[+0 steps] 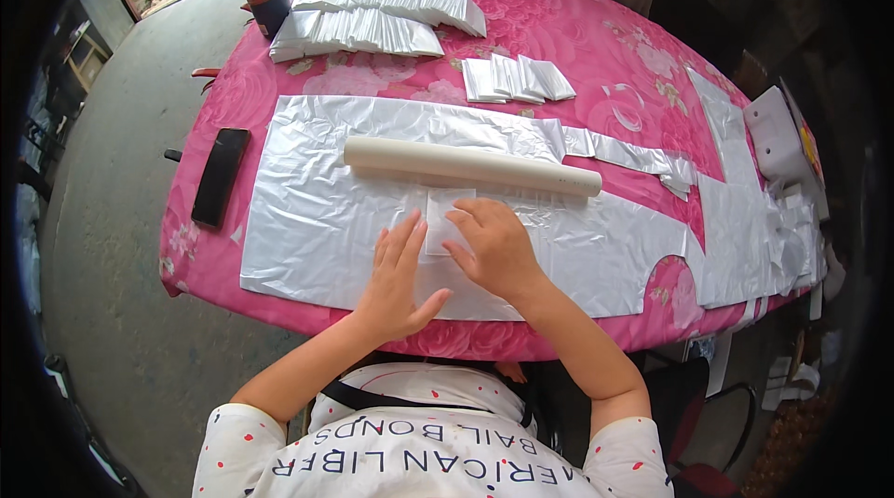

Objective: The person repeatedly wraps small white rectangular items in clear plastic film on a pink table. They unroll film, place an item, fold the film around it, and stack the wrapped units. The person also stacks previously wrapped items and adjusts the film roll.

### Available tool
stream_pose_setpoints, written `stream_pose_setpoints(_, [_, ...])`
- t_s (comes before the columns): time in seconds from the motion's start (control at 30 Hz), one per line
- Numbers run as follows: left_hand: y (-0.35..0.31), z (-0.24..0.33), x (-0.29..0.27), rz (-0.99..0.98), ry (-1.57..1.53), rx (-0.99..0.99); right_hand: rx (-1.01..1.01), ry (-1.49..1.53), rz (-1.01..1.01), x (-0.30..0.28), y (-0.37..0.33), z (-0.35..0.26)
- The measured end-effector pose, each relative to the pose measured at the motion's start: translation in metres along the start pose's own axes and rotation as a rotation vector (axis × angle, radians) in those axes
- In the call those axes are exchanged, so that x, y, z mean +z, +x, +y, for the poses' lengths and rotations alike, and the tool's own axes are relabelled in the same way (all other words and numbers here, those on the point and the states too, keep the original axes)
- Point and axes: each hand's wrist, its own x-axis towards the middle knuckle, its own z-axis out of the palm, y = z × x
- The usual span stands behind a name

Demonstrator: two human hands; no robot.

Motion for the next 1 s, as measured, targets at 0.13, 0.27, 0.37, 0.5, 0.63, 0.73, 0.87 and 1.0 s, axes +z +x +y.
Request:
stream_pose_setpoints(0.13, [-0.063, 0.010, -0.037, -0.383, -0.406, -0.168, -0.037, 0.011, -0.131, 0.037, 0.009, 0.011])
stream_pose_setpoints(0.27, [-0.114, 0.019, -0.048, -0.441, -0.621, -0.764, 0.121, 0.066, -0.207, 0.056, -0.002, -0.035])
stream_pose_setpoints(0.37, [-0.144, 0.007, -0.038, -0.082, -0.980, -1.119, 0.069, 0.311, -0.358, 0.073, -0.023, -0.089])
stream_pose_setpoints(0.5, [-0.150, -0.002, -0.036, 0.059, -1.026, -1.146, -0.030, 0.539, -0.468, 0.079, -0.052, -0.137])
stream_pose_setpoints(0.63, [-0.125, 0.007, -0.057, -0.242, -0.386, -0.834, -0.184, 0.389, -0.481, 0.061, -0.040, -0.121])
stream_pose_setpoints(0.73, [-0.089, 0.025, -0.071, -0.309, -0.156, -0.523, -0.227, 0.320, -0.486, 0.034, -0.029, -0.089])
stream_pose_setpoints(0.87, [-0.067, 0.028, -0.067, -0.118, -0.145, -0.290, -0.095, 0.476, -0.314, -0.020, -0.003, -0.029])
stream_pose_setpoints(1.0, [-0.067, 0.017, -0.058, -0.099, -0.152, -0.210, 0.403, 0.492, 0.117, -0.044, 0.033, 0.084])
